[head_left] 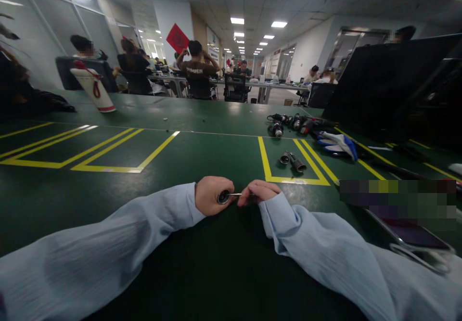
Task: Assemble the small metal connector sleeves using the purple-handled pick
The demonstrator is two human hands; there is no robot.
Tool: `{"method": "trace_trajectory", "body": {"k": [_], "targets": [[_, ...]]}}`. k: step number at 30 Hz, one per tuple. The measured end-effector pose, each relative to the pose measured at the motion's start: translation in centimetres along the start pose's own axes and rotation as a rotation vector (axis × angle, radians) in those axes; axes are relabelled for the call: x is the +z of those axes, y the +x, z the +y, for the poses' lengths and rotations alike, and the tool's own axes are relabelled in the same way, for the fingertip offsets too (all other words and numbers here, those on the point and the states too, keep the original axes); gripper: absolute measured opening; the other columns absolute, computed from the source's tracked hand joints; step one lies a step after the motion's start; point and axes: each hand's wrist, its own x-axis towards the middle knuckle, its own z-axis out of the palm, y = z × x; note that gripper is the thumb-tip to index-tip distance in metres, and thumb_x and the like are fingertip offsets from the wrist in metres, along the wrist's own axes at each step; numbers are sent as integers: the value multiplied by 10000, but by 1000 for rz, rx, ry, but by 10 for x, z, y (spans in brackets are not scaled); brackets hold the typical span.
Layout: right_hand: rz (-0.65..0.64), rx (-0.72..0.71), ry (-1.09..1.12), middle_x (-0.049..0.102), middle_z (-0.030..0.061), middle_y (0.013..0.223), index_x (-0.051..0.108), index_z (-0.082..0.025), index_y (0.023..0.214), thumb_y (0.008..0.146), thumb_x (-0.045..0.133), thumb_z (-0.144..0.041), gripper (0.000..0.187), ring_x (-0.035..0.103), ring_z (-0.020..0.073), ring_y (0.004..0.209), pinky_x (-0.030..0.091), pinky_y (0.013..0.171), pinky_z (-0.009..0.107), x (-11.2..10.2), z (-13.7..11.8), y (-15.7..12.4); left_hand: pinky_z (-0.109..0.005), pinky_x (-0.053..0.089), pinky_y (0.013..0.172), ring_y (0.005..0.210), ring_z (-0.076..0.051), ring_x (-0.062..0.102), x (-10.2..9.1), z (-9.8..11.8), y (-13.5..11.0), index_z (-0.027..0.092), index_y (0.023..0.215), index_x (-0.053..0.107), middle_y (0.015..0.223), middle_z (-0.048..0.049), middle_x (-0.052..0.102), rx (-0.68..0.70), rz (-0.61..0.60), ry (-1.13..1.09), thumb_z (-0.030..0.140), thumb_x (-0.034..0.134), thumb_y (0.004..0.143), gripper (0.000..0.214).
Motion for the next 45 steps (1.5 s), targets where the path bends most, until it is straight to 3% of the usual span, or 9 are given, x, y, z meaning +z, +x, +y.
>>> {"method": "trace_trajectory", "body": {"k": [5, 13, 21, 26, 35, 45], "targets": [[-16, 97, 105, 659, 40, 552, 627, -143, 549, 682, 594, -333, 235, 564, 128, 498, 447, 528, 260, -3, 3, 5, -189, 379, 465, 482, -92, 493, -1, 1, 1, 154, 625, 514, 551, -3, 542, -18, 12, -47, 246, 481, 772, 176], [-37, 50, 174, 670, 42, 599, 629, -141, 601, 701, 608, -354, 236, 573, 125, 524, 438, 536, 256, -1, 6, 4, -184, 371, 453, 473, -84, 481, -3, 2, 3, 145, 621, 506, 543, -2, 533, -11, 75, -74, 229, 494, 767, 169], [22, -108, -102, 662, 38, 614, 622, -148, 647, 783, 539, -350, 258, 574, 114, 567, 452, 576, 251, 5, 1, -4, -192, 372, 461, 482, -93, 486, -3, 0, 3, 151, 633, 502, 547, 1, 528, -27, 63, 4, 215, 492, 757, 140], [30, -114, -169, 648, 32, 589, 624, -152, 623, 770, 540, -321, 240, 587, 128, 574, 485, 584, 265, 6, -3, -6, -197, 371, 469, 501, -104, 501, -2, 1, 2, 154, 645, 522, 564, -7, 546, 21, 2, 44, 228, 478, 764, 147], [-69, 78, 132, 664, 33, 570, 633, -132, 565, 710, 572, -290, 223, 577, 113, 515, 446, 537, 237, -6, 3, 6, -189, 380, 479, 498, -93, 498, -2, 2, 1, 147, 641, 525, 565, -11, 551, 10, 1, -14, 240, 482, 777, 170], [-58, 76, 179, 662, 45, 564, 615, -131, 577, 709, 576, -325, 238, 566, 124, 494, 432, 510, 251, -4, 8, 8, -186, 386, 467, 491, -90, 499, -2, -1, 2, 143, 639, 513, 560, -9, 547, 13, 29, -70, 236, 486, 779, 170]]}}
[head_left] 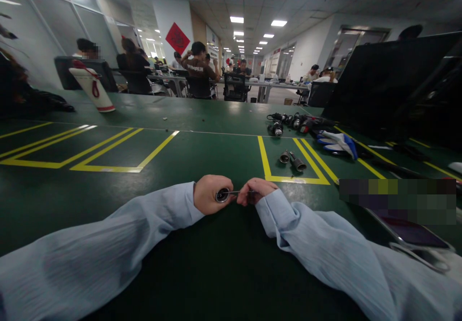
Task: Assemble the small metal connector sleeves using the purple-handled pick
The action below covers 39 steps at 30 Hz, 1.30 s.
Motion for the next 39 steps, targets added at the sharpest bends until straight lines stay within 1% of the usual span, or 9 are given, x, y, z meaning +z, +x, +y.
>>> {"method": "trace_trajectory", "body": {"k": [4, 6, 12, 15, 19, 24, 27, 35, 39], "targets": [[16, -20, -9, 656, 42, 553, 601, -135, 578, 709, 587, -327, 233, 562, 119, 490, 428, 503, 240, 2, 0, -2, -185, 377, 458, 478, -87, 488, -1, 1, 0, 143, 631, 508, 547, -5, 537, 2, 4, 7, 240, 494, 777, 176], [13, -57, -63, 654, 38, 566, 596, -140, 603, 727, 578, -323, 222, 571, 121, 515, 438, 528, 246, 4, -2, -6, -184, 370, 452, 468, -85, 477, -1, 2, 1, 144, 628, 503, 539, -1, 526, 7, 10, 11, 246, 493, 778, 182], [131, -315, -468, 621, 31, 580, 602, -149, 625, 803, 491, -297, 258, 565, 128, 581, 448, 594, 267, 20, -6, -20, -189, 371, 465, 483, -91, 476, -1, 2, 1, 153, 644, 502, 546, 3, 521, -10, -3, 40, 270, 491, 776, 177], [132, -347, -564, 617, 30, 575, 599, -150, 615, 810, 473, -279, 266, 559, 128, 581, 446, 595, 267, 23, -6, -21, -193, 373, 470, 492, -96, 483, 0, 1, 0, 153, 650, 510, 554, -1, 526, -6, -29, 57, 271, 483, 775, 173], [110, -266, -487, 614, 24, 544, 602, -149, 595, 785, 478, -235, 243, 565, 126, 557, 456, 579, 262, 18, -9, -19, -195, 383, 480, 515, -104, 508, 2, -1, -1, 149, 667, 536, 576, -16, 550, 18, -70, 56, 274, 461, 788, 190], [10, -34, -152, 646, 35, 560, 617, -133, 580, 728, 543, -286, 225, 587, 134, 551, 459, 564, 256, 5, -11, -9, -196, 379, 474, 506, -101, 505, 3, -1, -1, 150, 649, 527, 572, -14, 551, 24, -80, 57, 267, 471, 785, 188], [-5, 40, -49, 649, 38, 536, 614, -127, 549, 692, 562, -288, 221, 563, 122, 492, 437, 523, 248, -1, -9, -2, -192, 377, 469, 497, -96, 499, 1, 0, 0, 150, 638, 516, 567, -9, 547, 14, -64, 51, 256, 482, 782, 182], [0, 40, -11, 654, 41, 543, 601, -137, 563, 706, 559, -314, 231, 560, 120, 484, 426, 515, 250, 1, -4, -1, -189, 381, 466, 483, -90, 490, -1, 3, 1, 150, 639, 507, 553, -4, 540, 3, -23, 9, 255, 483, 782, 179], [55, -68, -147, 649, 28, 555, 618, -143, 605, 740, 559, -294, 211, 586, 127, 536, 461, 564, 256, 8, -7, -10, -195, 384, 472, 491, -96, 493, 0, 2, 2, 147, 656, 516, 562, -11, 544, 0, -37, 40, 274, 477, 788, 188]]}}
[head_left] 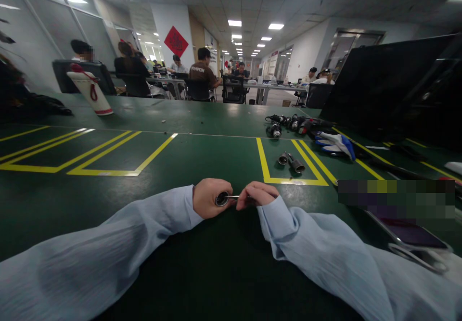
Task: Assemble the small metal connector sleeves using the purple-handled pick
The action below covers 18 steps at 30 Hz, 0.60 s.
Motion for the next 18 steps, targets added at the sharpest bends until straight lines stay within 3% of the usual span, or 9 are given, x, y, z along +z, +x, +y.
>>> {"method": "trace_trajectory", "body": {"k": [4, 7, 13, 18], "targets": [[10, -124, -205, 637, 22, 560, 622, -149, 604, 773, 512, -225, 215, 583, 122, 556, 473, 589, 256, 5, -5, -6, -196, 381, 477, 500, -101, 499, 2, -1, -1, 148, 658, 525, 566, -13, 546, -7, -39, 21, 289, 465, 791, 203], [-13, -138, -233, 633, 21, 551, 620, -146, 594, 766, 502, -204, 216, 579, 121, 547, 468, 579, 255, 4, -5, -5, -195, 383, 482, 514, -104, 510, 3, -1, -1, 150, 663, 533, 578, -17, 556, -15, -68, 33, 285, 465, 786, 195], [-33, 58, 21, 630, 41, 508, 596, -134, 526, 701, 540, -321, 262, 559, 126, 484, 436, 515, 261, -7, 2, 8, -191, 376, 470, 501, -99, 503, 3, -2, -2, 153, 651, 519, 571, -11, 553, 8, -73, 35, 266, 481, 782, 177], [-34, 100, 67, 635, 46, 499, 582, -141, 515, 650, 550, -358, 258, 536, 121, 441, 401, 470, 257, -10, 11, 16, -191, 376, 456, 480, -93, 490, 1, -1, 0, 146, 646, 514, 556, -7, 541, 18, -24, -12, 272, 486, 786, 190]]}}
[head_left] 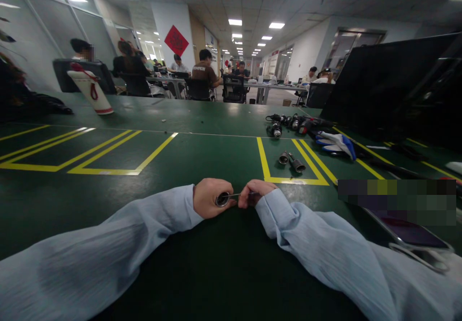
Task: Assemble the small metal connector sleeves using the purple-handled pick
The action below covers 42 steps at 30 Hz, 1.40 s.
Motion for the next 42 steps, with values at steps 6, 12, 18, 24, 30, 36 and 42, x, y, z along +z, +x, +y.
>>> {"method": "trace_trajectory", "body": {"k": [6, 12, 18, 24, 30, 36, 42], "targets": [[-10, 9, 36, 631, 55, 516, 572, -142, 523, 661, 537, -374, 272, 532, 124, 458, 414, 498, 274, 0, 4, 1, -192, 377, 457, 472, -91, 486, -2, 3, 1, 152, 641, 506, 544, -2, 534, -13, 42, -29, 277, 488, 784, 191], [28, -111, -48, 637, 36, 565, 595, -145, 600, 732, 548, -349, 247, 562, 129, 532, 441, 561, 268, 10, -7, -14, -191, 371, 455, 470, -91, 480, -3, 3, 1, 148, 637, 502, 542, -3, 528, -31, 55, 8, 260, 494, 780, 182], [103, -336, -462, 597, 21, 559, 589, -158, 595, 810, 456, -239, 265, 551, 130, 570, 437, 598, 271, 24, -12, -31, -197, 376, 473, 498, -103, 499, 0, 3, 0, 158, 656, 516, 563, -5, 541, -47, 6, 68, 294, 472, 789, 195], [77, -289, -462, 596, 16, 548, 595, -160, 579, 790, 472, -234, 255, 549, 128, 568, 432, 592, 267, 23, -13, -29, -206, 379, 480, 520, -118, 521, 3, 3, -2, 165, 666, 521, 589, -17, 563, -34, -31, 114, 278, 461, 774, 168], [18, -22, 13, 622, 39, 497, 580, -146, 517, 670, 558, -333, 242, 534, 126, 458, 413, 483, 260, 7, -6, -9, -196, 364, 463, 483, -99, 495, 1, 3, -2, 155, 653, 504, 558, -5, 542, -21, 7, 70, 272, 488, 781, 174], [-4, 1, 68, 636, 57, 518, 575, -142, 539, 672, 545, -347, 246, 533, 130, 457, 411, 494, 274, 0, 5, 0, -192, 381, 477, 488, -91, 494, -1, 2, -1, 150, 651, 503, 559, -3, 541, -61, 61, 5, 265, 501, 777, 171], [-31, 15, 103, 652, 61, 547, 589, -135, 559, 673, 568, -376, 267, 541, 128, 473, 411, 502, 266, -2, 7, 2, -185, 373, 464, 482, -85, 482, -3, 6, 1, 150, 629, 494, 547, 4, 528, -99, 111, -4, 253, 514, 768, 174]]}}
